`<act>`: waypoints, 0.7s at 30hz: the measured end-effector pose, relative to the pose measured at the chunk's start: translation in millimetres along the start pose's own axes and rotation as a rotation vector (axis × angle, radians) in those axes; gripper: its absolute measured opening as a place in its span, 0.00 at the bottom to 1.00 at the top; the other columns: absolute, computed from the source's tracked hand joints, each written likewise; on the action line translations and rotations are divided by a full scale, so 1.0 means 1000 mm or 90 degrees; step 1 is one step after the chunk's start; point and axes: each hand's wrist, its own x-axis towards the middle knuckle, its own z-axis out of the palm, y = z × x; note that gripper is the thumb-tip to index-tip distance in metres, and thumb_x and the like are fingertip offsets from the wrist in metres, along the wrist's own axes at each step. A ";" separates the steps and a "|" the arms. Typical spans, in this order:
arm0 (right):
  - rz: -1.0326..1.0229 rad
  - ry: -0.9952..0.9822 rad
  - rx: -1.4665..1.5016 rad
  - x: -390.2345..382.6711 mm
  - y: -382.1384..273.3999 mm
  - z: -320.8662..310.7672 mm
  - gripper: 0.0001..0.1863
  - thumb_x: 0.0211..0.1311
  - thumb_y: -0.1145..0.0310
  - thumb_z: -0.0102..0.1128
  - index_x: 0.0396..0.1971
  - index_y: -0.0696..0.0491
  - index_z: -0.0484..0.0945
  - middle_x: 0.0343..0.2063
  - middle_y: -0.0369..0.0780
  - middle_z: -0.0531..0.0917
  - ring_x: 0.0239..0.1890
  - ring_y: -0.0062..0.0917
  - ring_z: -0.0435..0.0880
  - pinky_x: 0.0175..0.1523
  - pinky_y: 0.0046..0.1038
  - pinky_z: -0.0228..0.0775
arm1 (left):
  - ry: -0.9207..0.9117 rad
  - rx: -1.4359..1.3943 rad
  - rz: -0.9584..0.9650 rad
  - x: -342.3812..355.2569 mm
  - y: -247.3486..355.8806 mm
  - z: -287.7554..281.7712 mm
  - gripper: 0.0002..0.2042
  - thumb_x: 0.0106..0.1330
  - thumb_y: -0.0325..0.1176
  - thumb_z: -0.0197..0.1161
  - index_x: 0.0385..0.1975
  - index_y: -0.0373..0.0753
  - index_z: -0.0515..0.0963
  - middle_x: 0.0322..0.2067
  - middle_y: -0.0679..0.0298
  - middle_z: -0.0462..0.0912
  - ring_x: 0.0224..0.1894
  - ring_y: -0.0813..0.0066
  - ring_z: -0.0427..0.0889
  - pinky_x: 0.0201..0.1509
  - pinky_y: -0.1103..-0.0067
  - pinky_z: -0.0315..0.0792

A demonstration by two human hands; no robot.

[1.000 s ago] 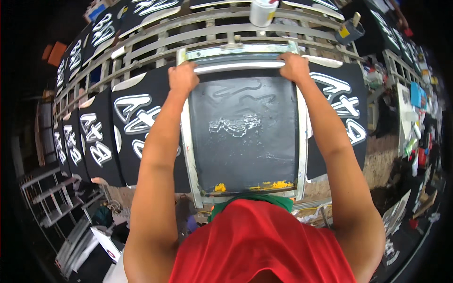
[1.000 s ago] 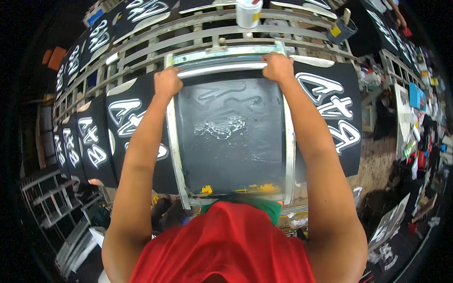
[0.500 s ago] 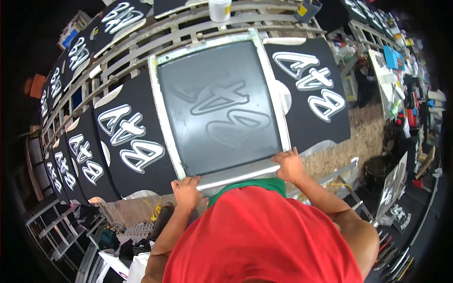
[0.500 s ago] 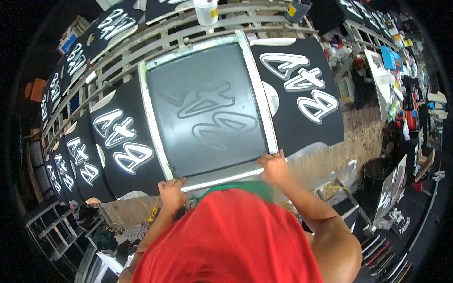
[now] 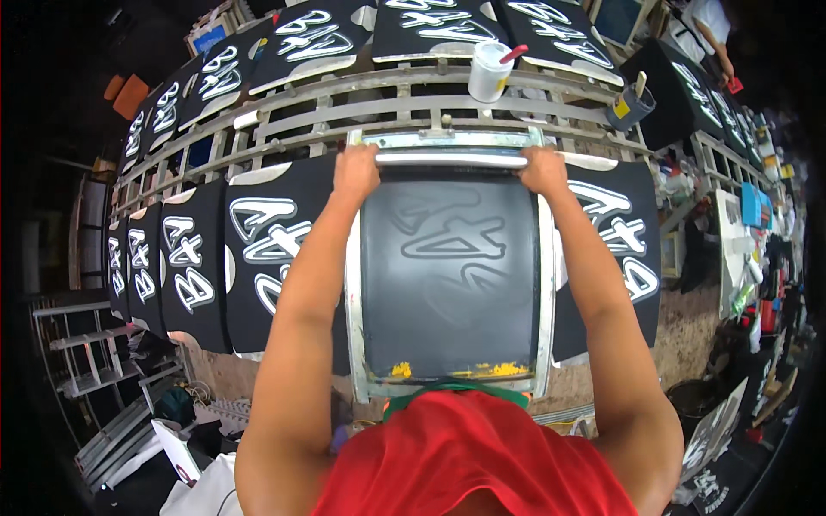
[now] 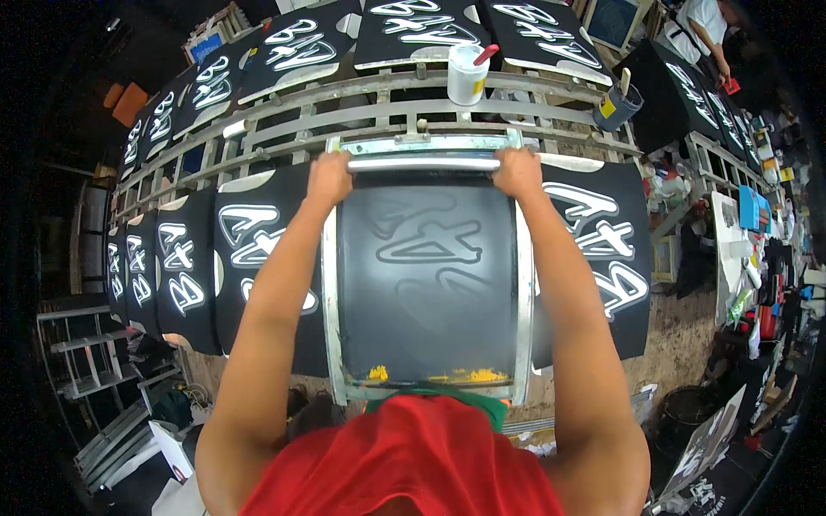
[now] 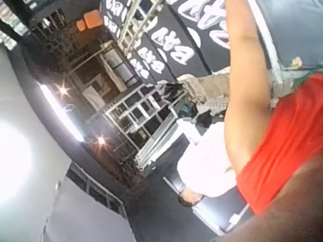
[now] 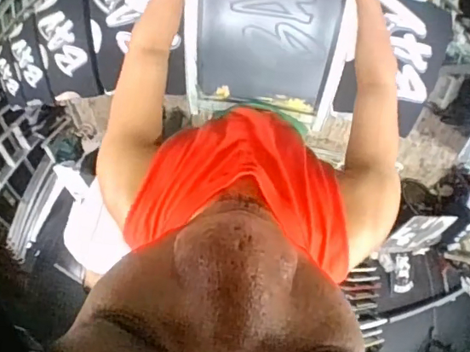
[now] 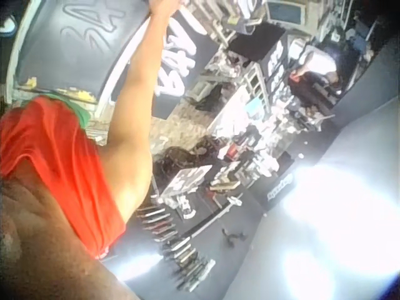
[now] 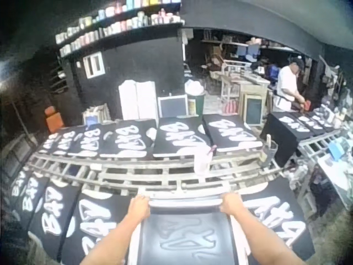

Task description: Manually applying white ink to a series of black t-shirts using a screen and a squeegee on a long printing table.

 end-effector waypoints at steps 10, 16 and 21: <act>0.029 -0.186 -0.008 0.031 0.020 -0.007 0.37 0.40 0.58 0.82 0.56 0.46 0.81 0.57 0.41 0.80 0.61 0.44 0.75 0.64 0.44 0.73 | -0.162 -0.119 0.006 0.034 -0.009 -0.022 0.30 0.55 0.33 0.69 0.62 0.47 0.75 0.58 0.57 0.80 0.61 0.55 0.78 0.65 0.61 0.71; 0.015 -0.199 -0.003 0.038 0.019 -0.005 0.33 0.42 0.60 0.76 0.54 0.48 0.82 0.57 0.43 0.80 0.60 0.45 0.77 0.63 0.42 0.74 | -0.214 -0.084 0.013 0.040 -0.008 -0.029 0.28 0.58 0.34 0.67 0.62 0.47 0.75 0.57 0.53 0.81 0.60 0.52 0.79 0.64 0.60 0.73; 0.010 -0.232 -0.010 0.047 0.022 -0.004 0.29 0.47 0.61 0.72 0.54 0.49 0.83 0.57 0.46 0.80 0.60 0.45 0.78 0.64 0.42 0.73 | -0.205 -0.055 0.043 0.045 -0.006 -0.026 0.28 0.57 0.32 0.66 0.61 0.44 0.75 0.56 0.53 0.81 0.59 0.52 0.79 0.64 0.61 0.73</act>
